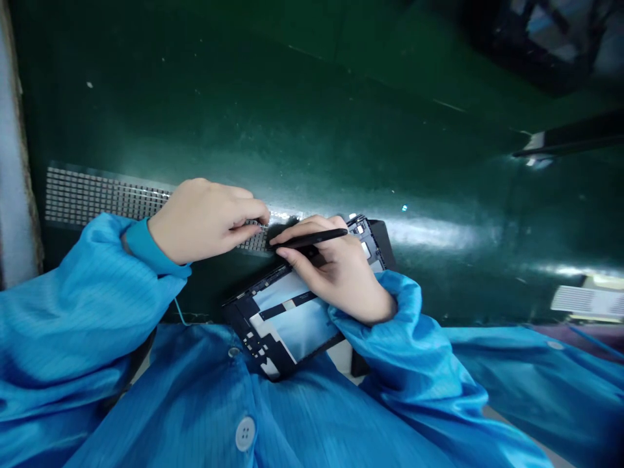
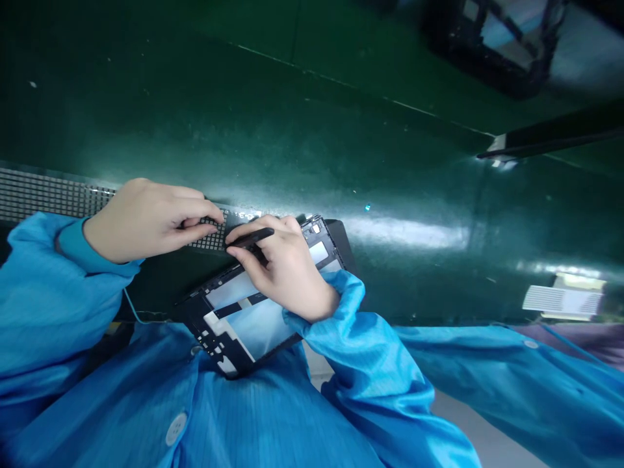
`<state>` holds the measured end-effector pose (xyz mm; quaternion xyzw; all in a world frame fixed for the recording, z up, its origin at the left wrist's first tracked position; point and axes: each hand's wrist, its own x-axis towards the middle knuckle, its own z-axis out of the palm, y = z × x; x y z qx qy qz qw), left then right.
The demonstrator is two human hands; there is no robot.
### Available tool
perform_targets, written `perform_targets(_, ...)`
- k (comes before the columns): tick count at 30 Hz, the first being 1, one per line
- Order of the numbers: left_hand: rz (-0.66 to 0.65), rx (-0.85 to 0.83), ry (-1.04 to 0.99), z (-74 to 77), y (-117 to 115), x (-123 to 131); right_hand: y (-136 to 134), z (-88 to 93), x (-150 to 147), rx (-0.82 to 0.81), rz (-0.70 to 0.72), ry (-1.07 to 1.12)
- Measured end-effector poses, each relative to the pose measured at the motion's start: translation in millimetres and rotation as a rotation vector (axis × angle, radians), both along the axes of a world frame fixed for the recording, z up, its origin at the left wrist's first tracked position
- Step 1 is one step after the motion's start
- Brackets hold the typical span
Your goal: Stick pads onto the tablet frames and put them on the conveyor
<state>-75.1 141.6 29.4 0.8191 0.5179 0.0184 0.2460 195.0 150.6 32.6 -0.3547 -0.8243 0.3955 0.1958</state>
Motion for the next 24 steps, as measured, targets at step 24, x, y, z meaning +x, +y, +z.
perform_targets(24, 0.043, 0.102, 0.151, 16.8, -104, 57, -107, -21.4, 130, 0.056, -0.556, 0.327)
